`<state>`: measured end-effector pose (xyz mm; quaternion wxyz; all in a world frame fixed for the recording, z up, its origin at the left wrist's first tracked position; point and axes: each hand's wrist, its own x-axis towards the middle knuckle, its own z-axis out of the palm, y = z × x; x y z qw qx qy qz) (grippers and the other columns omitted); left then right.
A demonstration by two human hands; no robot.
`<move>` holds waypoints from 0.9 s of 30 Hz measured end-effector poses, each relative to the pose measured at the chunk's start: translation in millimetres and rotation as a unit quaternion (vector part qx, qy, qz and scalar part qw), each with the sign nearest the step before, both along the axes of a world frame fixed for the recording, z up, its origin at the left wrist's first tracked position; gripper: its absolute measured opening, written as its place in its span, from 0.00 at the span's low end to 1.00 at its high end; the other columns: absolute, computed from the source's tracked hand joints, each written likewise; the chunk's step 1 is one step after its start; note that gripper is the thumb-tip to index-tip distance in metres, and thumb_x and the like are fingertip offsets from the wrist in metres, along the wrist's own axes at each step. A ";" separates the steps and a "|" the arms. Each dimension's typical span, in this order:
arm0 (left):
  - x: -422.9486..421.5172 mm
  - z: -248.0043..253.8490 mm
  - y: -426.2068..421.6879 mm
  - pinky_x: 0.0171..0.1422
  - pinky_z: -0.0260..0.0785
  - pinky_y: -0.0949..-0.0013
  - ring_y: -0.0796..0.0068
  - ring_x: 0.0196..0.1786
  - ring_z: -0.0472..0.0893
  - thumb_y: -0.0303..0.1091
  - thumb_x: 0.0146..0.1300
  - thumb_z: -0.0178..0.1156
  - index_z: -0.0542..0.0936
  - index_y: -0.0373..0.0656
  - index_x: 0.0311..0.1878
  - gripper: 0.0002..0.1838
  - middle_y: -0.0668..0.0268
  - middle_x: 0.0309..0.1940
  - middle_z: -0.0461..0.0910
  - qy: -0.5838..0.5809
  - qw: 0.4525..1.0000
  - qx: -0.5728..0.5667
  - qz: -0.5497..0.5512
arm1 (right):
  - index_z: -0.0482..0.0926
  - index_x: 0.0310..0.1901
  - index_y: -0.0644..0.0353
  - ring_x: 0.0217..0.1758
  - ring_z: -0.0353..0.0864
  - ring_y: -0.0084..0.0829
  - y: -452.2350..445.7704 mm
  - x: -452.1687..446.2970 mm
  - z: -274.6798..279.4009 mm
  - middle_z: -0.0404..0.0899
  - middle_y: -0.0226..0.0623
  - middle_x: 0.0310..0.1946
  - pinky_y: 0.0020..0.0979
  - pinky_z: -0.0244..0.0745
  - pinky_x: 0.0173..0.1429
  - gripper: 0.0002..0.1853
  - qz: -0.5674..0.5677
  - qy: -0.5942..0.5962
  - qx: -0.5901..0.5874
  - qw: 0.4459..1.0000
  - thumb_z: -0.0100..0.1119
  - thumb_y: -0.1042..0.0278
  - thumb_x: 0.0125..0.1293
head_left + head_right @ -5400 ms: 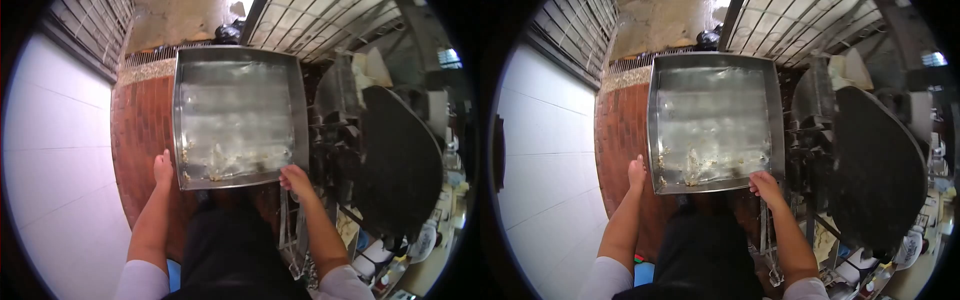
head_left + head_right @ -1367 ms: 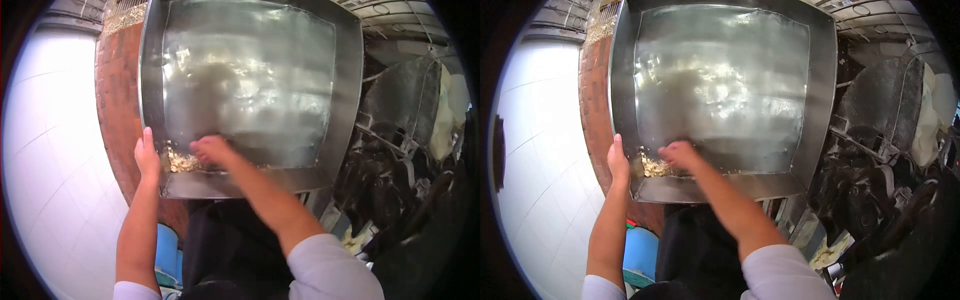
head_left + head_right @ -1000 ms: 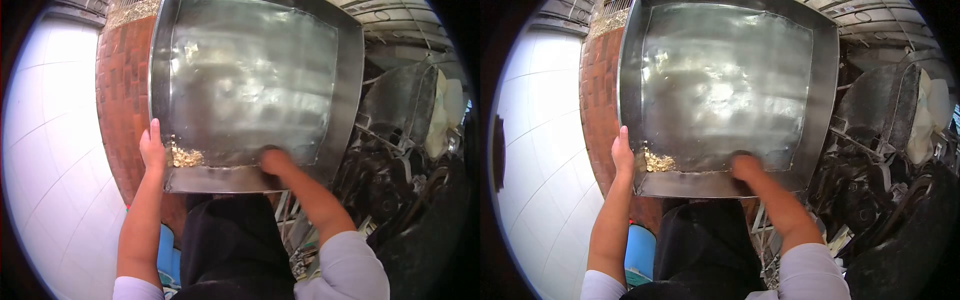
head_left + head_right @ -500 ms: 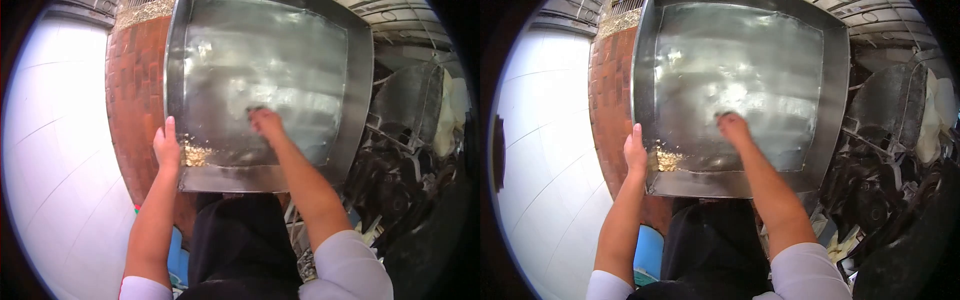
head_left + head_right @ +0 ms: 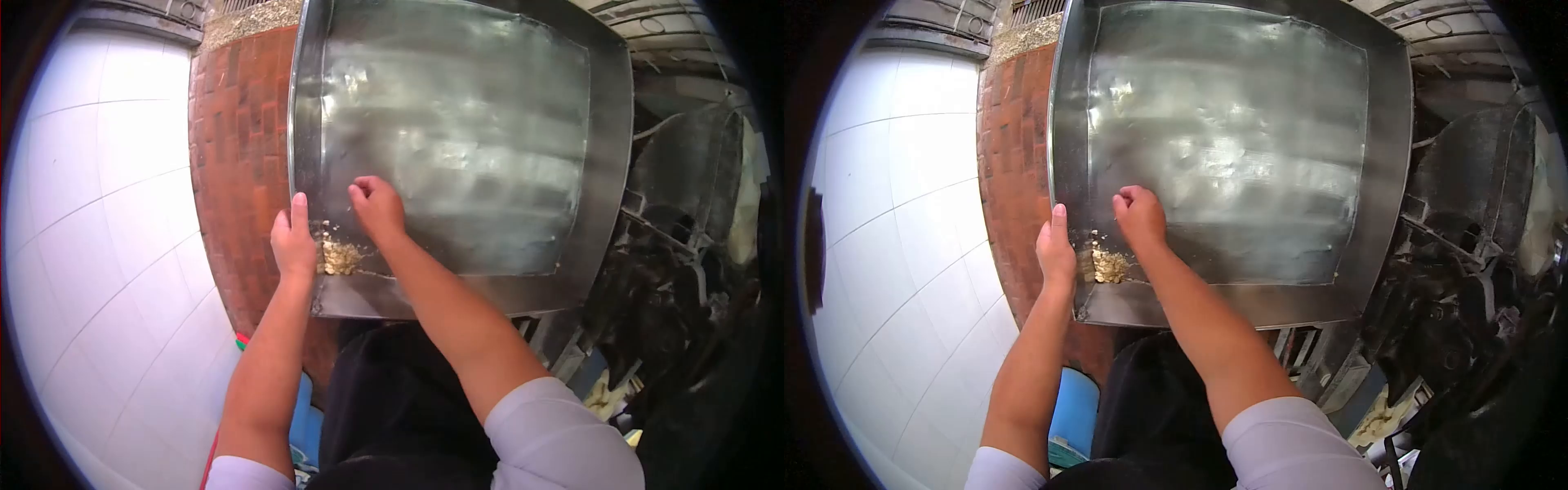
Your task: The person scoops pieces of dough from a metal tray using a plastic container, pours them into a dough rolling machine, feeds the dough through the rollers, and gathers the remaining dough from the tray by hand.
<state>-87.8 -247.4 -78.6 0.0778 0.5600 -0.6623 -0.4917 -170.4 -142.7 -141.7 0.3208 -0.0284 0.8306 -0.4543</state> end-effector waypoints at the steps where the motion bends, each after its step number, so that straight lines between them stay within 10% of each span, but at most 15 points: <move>1: 0.1 -0.7 -0.5 0.42 0.68 0.64 0.69 0.31 0.74 0.59 0.67 0.53 0.77 0.31 0.31 0.32 0.56 0.25 0.77 -0.008 1.000 -0.008 -0.006 | 0.83 0.38 0.57 0.41 0.82 0.44 -8.0 1.8 -2.8 0.82 0.45 0.37 0.42 0.76 0.44 0.11 0.007 0.025 0.001 1.000 0.60 0.60 0.60; 8: -0.4 2.2 -3.2 0.41 0.68 0.62 0.66 0.31 0.75 0.61 0.66 0.53 0.76 0.32 0.29 0.33 0.55 0.25 0.77 -0.057 0.998 -0.022 -0.028 | 0.83 0.35 0.55 0.43 0.79 0.45 12.7 88.0 18.9 0.77 0.42 0.35 0.44 0.77 0.45 0.09 0.292 0.062 0.069 0.952 0.60 0.59 0.61; 14: -1.2 3.2 -0.7 0.42 0.68 0.63 0.67 0.31 0.75 0.61 0.66 0.53 0.77 0.32 0.30 0.33 0.56 0.24 0.77 -0.047 0.998 -0.035 -0.022 | 0.82 0.30 0.53 0.39 0.77 0.46 12.3 10.8 -0.8 0.76 0.42 0.33 0.44 0.75 0.46 0.05 0.128 0.178 0.032 0.975 0.60 0.64 0.59; 18: -1.0 2.0 -0.2 0.42 0.68 0.62 0.67 0.31 0.75 0.60 0.66 0.53 0.78 0.32 0.31 0.32 0.56 0.24 0.77 -0.028 0.999 -0.027 -0.010 | 0.83 0.28 0.54 0.39 0.78 0.46 4.6 40.1 7.0 0.77 0.42 0.33 0.44 0.76 0.46 0.06 0.222 0.194 0.027 0.955 0.60 0.64 0.59; 23: -1.0 1.3 -1.4 0.41 0.68 0.62 0.68 0.30 0.75 0.60 0.67 0.53 0.78 0.32 0.30 0.32 0.56 0.24 0.77 -0.071 0.996 -0.051 -0.021 | 0.84 0.29 0.55 0.41 0.81 0.45 9.1 86.3 -2.1 0.79 0.42 0.35 0.45 0.78 0.46 0.08 0.359 0.106 0.066 0.925 0.60 0.62 0.58; 27: -2.2 5.5 -0.9 0.42 0.67 0.62 0.67 0.30 0.74 0.61 0.66 0.52 0.77 0.32 0.29 0.33 0.56 0.23 0.77 -0.101 0.994 -0.044 -0.025 | 0.86 0.34 0.57 0.43 0.81 0.47 24.7 37.7 23.8 0.80 0.44 0.37 0.46 0.77 0.50 0.10 0.219 0.021 0.054 0.974 0.60 0.61 0.59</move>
